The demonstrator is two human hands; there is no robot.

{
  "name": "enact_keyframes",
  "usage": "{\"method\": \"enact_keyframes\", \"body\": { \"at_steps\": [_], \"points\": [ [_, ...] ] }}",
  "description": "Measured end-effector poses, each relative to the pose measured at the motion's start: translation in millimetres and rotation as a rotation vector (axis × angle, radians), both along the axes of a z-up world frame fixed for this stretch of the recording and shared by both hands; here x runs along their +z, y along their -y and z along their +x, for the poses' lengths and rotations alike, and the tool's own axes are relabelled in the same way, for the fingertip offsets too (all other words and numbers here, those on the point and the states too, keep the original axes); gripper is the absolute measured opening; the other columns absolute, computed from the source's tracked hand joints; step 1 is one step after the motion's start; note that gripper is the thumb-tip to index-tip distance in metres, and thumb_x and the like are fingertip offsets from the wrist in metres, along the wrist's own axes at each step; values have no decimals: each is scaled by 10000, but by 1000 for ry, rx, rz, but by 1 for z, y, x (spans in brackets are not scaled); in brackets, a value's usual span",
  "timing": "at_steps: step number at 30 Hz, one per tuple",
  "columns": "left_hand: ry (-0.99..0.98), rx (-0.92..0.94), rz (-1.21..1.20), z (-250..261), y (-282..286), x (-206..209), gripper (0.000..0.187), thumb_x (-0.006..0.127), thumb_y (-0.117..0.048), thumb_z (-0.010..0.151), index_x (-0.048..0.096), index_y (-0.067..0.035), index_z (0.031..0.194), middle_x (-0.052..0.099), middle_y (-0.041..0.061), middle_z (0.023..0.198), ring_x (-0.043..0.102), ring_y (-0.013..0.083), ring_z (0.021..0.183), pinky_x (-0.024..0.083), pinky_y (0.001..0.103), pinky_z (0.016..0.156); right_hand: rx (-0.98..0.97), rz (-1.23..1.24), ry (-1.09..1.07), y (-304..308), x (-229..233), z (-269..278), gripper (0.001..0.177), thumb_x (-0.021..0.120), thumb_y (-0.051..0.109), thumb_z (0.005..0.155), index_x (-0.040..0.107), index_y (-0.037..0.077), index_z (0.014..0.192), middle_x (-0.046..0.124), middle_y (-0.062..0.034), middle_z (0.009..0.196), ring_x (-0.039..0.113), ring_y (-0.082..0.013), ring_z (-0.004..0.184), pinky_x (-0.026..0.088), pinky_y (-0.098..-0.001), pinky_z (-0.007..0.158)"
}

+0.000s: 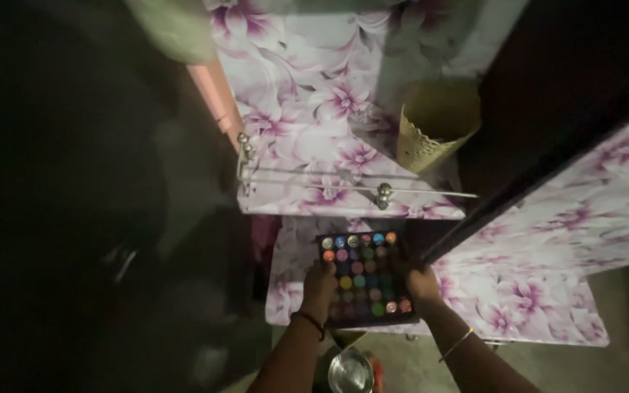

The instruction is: The person places a cosmetic tube into a shelf, picks up a makeup palette from a bed to place it in the shelf, and then sorts through several bangles on the bed by placing them into a yellow container.

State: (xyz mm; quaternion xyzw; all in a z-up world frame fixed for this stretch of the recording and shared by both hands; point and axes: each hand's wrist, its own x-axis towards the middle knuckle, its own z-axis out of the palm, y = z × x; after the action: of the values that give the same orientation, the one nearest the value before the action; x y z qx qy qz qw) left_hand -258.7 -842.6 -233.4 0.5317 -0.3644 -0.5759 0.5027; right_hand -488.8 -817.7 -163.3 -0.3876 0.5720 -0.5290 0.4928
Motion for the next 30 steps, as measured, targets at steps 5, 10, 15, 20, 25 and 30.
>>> {"method": "enact_keyframes", "body": {
  "at_steps": [5, 10, 15, 20, 25, 30],
  "points": [
    [181, -24, 40, -6, 35, -13, 488, 530, -518, 973, 656, -52, 1048, 636, 168, 799, 581, 247, 648, 468, 420, 581, 10, -119, -23, 34, -37, -9, 470, 540, 101, 933, 623, 112, 1396, 718, -72, 1206, 661, -155, 1023, 521, -295, 884],
    [81, -61, 34, -12, 61, -37, 478, 521, -515, 1005, 637, -105, 1222, 650, 96, 951, 596, 184, 771, 488, 354, 653, 23, -85, -417, 65, -91, -40, 362, 563, 181, 977, 689, 76, 1301, 693, -121, 1210, 641, -210, 1052, 524, -352, 892],
    [-140, -125, -26, -25, 78, -85, 446, 533, -362, 952, 572, -133, 1333, 564, 83, 1038, 499, 179, 766, 458, 381, 617, 101, -148, -280, 76, -117, -60, 472, 409, 215, 983, 796, 44, 1193, 784, -140, 1206, 731, -267, 1078, 579, -373, 924],
    [15, -59, 53, -38, 95, -103, 536, 412, -467, 1010, 570, -88, 1354, 606, 105, 1057, 545, 207, 831, 470, 368, 679, 106, -360, -978, 78, -128, -74, 473, 551, 119, 820, 671, 93, 1276, 629, -203, 1368, 577, -387, 1258, 471, -459, 1012],
    [-19, -58, -117, -39, 90, -80, 599, 387, -522, 1040, 577, -66, 1380, 656, 94, 1231, 603, 226, 1039, 481, 388, 867, 261, -312, -1413, 96, -174, -102, 646, 507, -12, 822, 576, 182, 1435, 547, -155, 1488, 525, -356, 1323, 412, -419, 1121],
    [-153, -45, 5, -44, 68, -60, 605, 430, -557, 991, 537, -104, 1376, 642, 84, 1259, 611, 211, 1092, 510, 402, 911, 238, -327, -1261, 85, -169, -92, 585, 478, 18, 918, 497, 119, 1494, 497, -173, 1522, 514, -351, 1312, 416, -399, 1105]
  ]
}}
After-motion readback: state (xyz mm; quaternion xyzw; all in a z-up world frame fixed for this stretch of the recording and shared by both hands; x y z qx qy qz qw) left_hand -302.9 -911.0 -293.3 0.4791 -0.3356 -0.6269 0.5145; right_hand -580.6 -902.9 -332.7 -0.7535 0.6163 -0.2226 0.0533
